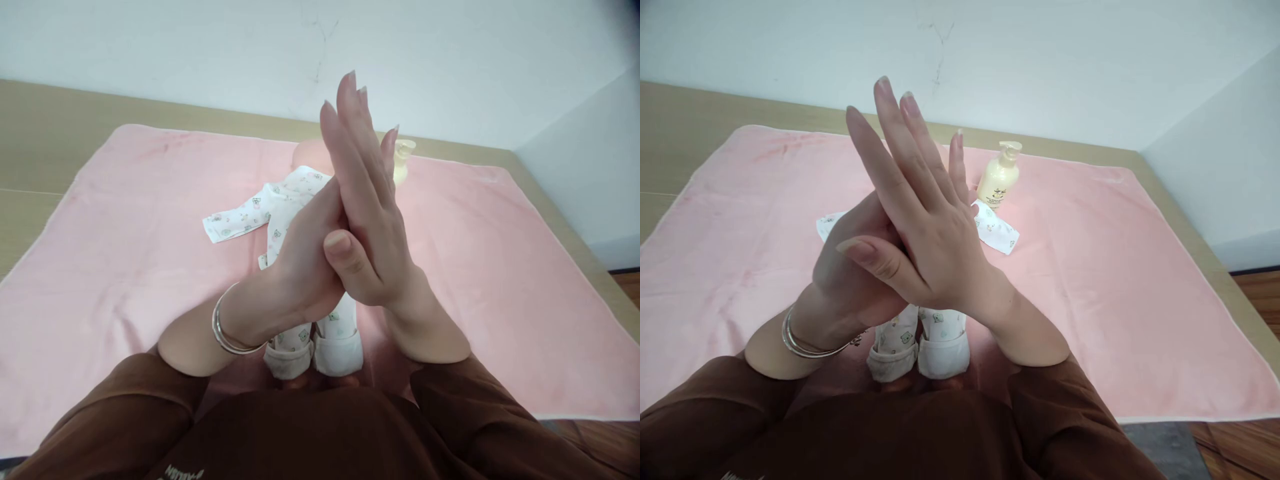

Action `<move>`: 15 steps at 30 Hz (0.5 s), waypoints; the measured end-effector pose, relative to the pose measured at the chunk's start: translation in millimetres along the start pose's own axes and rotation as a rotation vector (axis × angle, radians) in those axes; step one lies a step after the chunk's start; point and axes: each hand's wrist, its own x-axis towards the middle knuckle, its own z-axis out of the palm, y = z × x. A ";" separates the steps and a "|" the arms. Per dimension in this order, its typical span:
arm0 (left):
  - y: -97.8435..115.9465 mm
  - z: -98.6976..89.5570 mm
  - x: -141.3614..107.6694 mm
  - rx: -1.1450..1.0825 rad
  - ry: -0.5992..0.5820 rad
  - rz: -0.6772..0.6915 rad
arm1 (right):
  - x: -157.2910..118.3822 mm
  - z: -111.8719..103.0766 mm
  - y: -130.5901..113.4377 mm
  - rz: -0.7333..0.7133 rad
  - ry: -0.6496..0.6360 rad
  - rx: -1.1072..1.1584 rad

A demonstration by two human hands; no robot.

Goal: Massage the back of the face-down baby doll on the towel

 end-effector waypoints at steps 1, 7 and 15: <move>2.5 -0.2 -2.2 0.042 -0.060 0.067 | 0.1 1.6 0.8 -0.008 0.035 0.014; 23.0 -8.7 -9.7 0.171 -0.273 0.077 | 0.0 13.7 -1.8 0.016 -0.028 -0.064; 34.8 -15.8 -11.3 0.155 -0.186 0.130 | -5.9 16.5 -15.9 -0.001 -0.130 -0.109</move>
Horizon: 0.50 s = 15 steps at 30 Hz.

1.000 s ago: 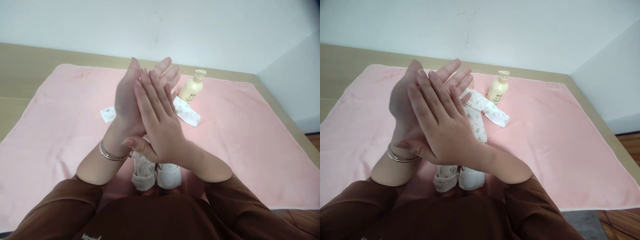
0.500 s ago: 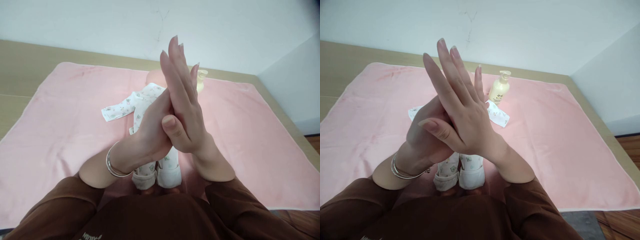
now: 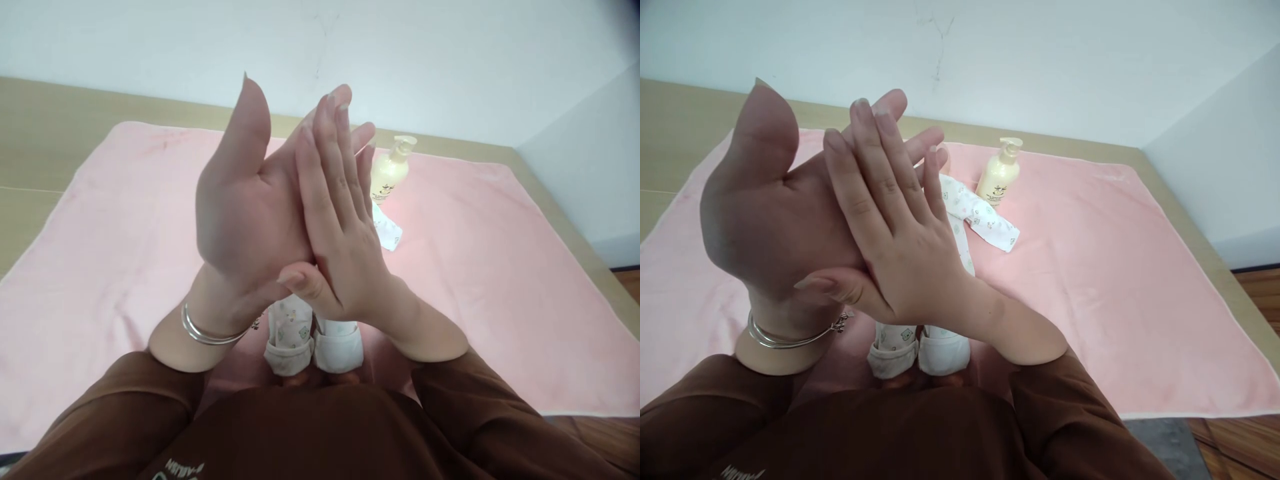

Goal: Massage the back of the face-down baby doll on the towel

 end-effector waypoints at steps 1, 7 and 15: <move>0.6 1.2 0.2 -0.042 -0.010 -0.015 | -1.4 0.0 -0.9 -0.025 0.019 0.000; 1.5 5.3 5.3 -0.087 -0.050 0.015 | -8.8 -4.2 -8.9 -0.107 -0.025 -0.080; -11.8 5.0 0.9 0.213 -0.053 0.190 | -16.5 -7.4 -13.0 -0.165 0.029 0.032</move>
